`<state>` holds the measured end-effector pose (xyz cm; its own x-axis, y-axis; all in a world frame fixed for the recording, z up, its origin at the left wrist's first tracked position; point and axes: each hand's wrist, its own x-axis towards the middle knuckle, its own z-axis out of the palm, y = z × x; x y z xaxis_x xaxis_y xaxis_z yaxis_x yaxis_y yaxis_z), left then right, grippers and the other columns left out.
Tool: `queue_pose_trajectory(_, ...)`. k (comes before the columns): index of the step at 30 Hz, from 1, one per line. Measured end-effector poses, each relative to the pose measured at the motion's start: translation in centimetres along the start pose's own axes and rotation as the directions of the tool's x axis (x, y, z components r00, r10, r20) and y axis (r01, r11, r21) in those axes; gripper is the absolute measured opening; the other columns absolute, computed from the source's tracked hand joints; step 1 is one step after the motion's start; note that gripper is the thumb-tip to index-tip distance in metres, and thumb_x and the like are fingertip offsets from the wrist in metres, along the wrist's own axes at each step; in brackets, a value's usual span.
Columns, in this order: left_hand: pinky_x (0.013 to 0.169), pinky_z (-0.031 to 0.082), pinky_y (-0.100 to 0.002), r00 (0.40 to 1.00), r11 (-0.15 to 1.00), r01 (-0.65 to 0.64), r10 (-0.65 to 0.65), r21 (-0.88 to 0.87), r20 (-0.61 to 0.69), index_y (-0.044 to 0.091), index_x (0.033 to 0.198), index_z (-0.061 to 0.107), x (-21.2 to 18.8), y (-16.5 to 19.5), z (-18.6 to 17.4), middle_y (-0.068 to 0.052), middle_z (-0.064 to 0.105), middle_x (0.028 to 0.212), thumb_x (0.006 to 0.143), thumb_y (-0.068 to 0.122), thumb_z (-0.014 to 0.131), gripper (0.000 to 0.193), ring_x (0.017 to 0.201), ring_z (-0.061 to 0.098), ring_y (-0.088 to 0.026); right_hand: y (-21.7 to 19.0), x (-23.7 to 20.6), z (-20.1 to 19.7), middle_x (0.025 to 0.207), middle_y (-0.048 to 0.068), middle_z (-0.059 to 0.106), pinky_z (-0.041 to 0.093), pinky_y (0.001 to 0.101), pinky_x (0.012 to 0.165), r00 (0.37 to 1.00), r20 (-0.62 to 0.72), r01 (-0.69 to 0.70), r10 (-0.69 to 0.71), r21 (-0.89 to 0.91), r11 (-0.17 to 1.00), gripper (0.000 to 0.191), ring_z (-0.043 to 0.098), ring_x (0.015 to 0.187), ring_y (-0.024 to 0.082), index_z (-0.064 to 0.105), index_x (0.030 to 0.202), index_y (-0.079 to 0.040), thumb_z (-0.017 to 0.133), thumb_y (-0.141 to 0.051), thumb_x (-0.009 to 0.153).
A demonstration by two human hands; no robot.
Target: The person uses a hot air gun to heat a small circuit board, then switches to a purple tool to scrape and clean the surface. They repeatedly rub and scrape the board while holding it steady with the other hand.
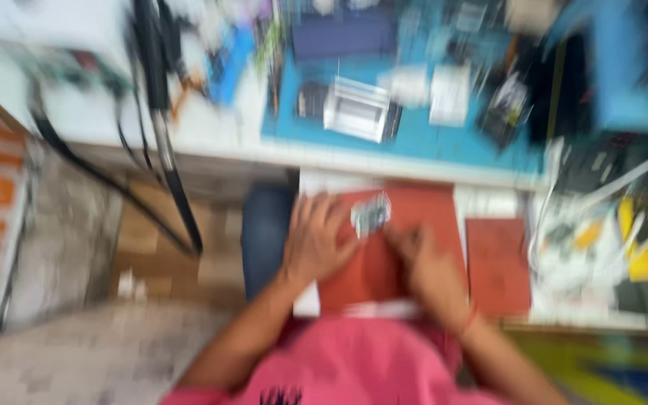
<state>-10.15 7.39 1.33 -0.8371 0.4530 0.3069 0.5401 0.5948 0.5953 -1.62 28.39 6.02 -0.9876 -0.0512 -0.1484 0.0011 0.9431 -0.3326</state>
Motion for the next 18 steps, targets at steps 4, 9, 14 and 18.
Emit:
queue_pose_trajectory(4, 0.118, 0.032, -0.060, 0.999, 0.999, -0.039, 0.040, 0.016, -0.032, 0.007, 0.116, 0.069, 0.2, 0.4, -0.7, -0.016, 0.058, 0.136, 0.080, 0.041, 0.082, 0.051, 0.133, 0.049, -0.040, 1.0, 0.2, 0.1, 0.117, 0.014, 0.061, 0.058, 0.0484, 0.061, 0.999, 0.041, -0.035, 0.035, -0.008, 0.999, 0.075, 0.067, 0.070, 0.040, 0.046, 0.152, -0.031, 0.047, 0.000, 0.083)
queue_pose_trajectory(9, 0.111, 0.030, -0.060, 0.998, 0.999, -0.046, 0.046, -0.005, -0.041, 0.004, 0.117, 0.070, 0.9, 0.4, -0.9, -0.020, 0.055, 0.134, 0.076, 0.039, 0.084, 0.056, 0.129, 0.045, -0.043, 1.4, 0.8, 0.1, 0.116, 0.015, 0.062, 0.058, 0.0502, 0.065, 0.997, -0.010, 0.071, -0.070, 0.062, 0.996, 0.073, 0.069, 0.077, 0.042, 0.051, 0.148, -0.030, 0.049, 0.000, 0.082)
queue_pose_trajectory(14, 0.114, 0.029, -0.059, 0.997, 0.999, -0.054, 0.054, 0.001, -0.047, 0.003, 0.112, 0.069, 1.0, 0.4, -1.1, -0.019, 0.056, 0.133, 0.078, 0.040, 0.083, 0.052, 0.131, 0.046, -0.042, 0.7, 1.2, 0.1, 0.115, 0.012, 0.063, 0.058, 0.0495, 0.072, 0.995, 0.065, -0.075, 0.071, 0.068, 0.995, 0.070, 0.071, 0.080, 0.038, 0.048, 0.153, -0.032, 0.049, -0.006, 0.088)
queue_pose_trajectory(18, 0.115, 0.030, -0.057, 0.998, 0.998, -0.061, 0.061, -0.015, -0.025, 0.003, 0.114, 0.069, 1.1, 0.5, -1.3, -0.018, 0.056, 0.133, 0.078, 0.039, 0.083, 0.052, 0.132, 0.046, -0.040, 0.7, 1.3, 0.1, 0.112, 0.014, 0.065, 0.058, 0.0495, 0.073, 0.999, -0.021, -0.024, 0.027, 0.139, 0.990, 0.058, 0.071, 0.083, 0.039, 0.055, 0.144, -0.027, 0.050, -0.007, 0.090)
